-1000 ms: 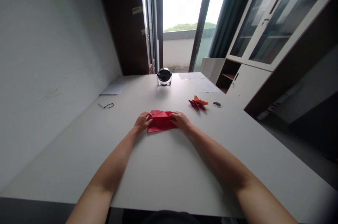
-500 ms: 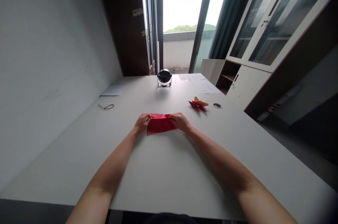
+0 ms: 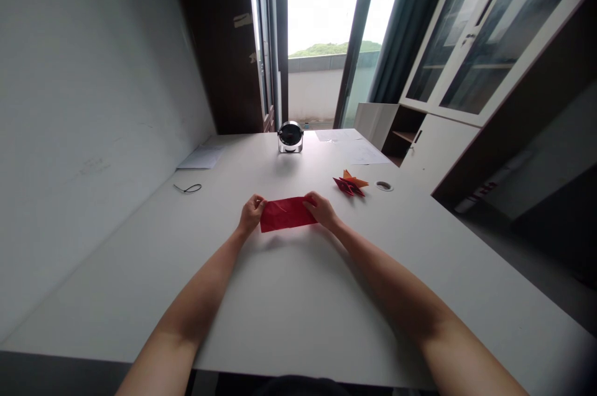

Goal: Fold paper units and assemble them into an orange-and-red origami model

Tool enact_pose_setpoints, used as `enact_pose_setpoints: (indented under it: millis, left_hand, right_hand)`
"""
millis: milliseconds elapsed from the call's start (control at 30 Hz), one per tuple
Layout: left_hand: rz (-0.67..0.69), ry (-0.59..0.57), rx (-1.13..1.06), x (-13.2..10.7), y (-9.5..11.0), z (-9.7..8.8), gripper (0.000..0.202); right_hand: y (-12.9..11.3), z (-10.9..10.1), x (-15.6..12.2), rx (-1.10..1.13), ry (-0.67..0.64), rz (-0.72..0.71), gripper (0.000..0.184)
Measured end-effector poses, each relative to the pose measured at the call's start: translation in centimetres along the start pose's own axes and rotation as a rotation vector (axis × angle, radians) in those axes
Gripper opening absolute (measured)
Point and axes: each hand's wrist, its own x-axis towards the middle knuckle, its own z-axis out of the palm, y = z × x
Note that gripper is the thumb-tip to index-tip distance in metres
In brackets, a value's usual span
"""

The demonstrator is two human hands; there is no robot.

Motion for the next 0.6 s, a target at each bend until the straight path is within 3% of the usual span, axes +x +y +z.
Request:
enact_pose_setpoints:
  millis: [133,267,333,433,600]
  left_hand:
    - [-0.017,0.108,0.144,0.3,-0.6,-0.3,0.024]
    - [0.138,0.187,0.437,0.1,0.2,-0.5,0.018]
    - [0.239,0.109,0.531,-0.2,0.8,0.0,0.021]
    - [0.315,-0.104,0.607,-0.9,1.0,1.4,0.026]
    - [0.276,-0.431,0.721,-1.5,-0.5,2.8,0.048]
  right_hand:
    - [0.3,0.5,-0.3,-0.079,-0.048,0.086,0.036]
    - [0.2,0.9,-0.7,-0.254,-0.028,0.105,0.048]
    - [0.0,0.9,-0.8,-0.336,-0.018,0.058,0.047]
    - [-0.5,0.8,-0.8,-0.436,-0.011,-0.025,0.041]
    - [-1.9,0.9,-1.1,-0.517,-0.095,-0.218,0.039]
